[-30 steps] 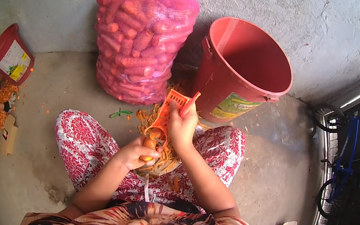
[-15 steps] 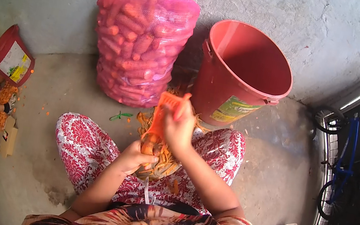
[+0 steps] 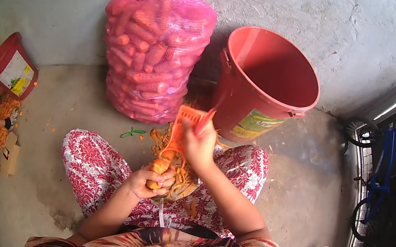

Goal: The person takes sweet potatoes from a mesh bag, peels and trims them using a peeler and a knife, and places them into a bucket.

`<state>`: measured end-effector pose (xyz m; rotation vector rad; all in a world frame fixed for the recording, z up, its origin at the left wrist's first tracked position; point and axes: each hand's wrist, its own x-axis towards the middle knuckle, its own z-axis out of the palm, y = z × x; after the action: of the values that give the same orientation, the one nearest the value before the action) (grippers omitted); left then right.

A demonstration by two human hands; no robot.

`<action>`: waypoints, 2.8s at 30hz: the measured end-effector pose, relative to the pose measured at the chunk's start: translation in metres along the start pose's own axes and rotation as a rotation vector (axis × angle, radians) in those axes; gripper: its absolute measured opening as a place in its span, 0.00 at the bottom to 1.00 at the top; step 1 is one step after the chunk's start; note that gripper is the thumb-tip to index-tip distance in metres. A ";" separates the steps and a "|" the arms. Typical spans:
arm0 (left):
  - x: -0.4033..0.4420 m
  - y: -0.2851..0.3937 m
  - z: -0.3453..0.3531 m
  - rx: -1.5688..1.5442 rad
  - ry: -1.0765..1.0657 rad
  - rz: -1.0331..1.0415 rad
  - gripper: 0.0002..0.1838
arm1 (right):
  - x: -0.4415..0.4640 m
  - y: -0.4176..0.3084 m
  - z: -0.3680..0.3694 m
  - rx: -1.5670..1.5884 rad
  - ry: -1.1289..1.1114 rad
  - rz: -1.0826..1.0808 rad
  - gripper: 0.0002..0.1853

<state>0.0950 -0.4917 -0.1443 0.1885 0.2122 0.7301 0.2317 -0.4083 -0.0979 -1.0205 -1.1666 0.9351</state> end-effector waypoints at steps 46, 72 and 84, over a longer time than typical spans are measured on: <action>0.012 -0.002 -0.010 0.084 0.295 0.274 0.24 | -0.014 0.040 -0.016 0.531 0.191 0.587 0.05; 0.007 0.003 -0.002 0.308 0.251 0.070 0.15 | -0.017 0.025 0.003 -0.257 0.035 -0.032 0.07; 0.003 -0.003 0.001 0.185 0.261 -0.001 0.13 | 0.028 0.002 -0.023 -0.057 0.187 0.042 0.05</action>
<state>0.0990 -0.4923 -0.1448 0.2684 0.5294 0.7331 0.2584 -0.3843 -0.0946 -1.1565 -1.0238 0.8239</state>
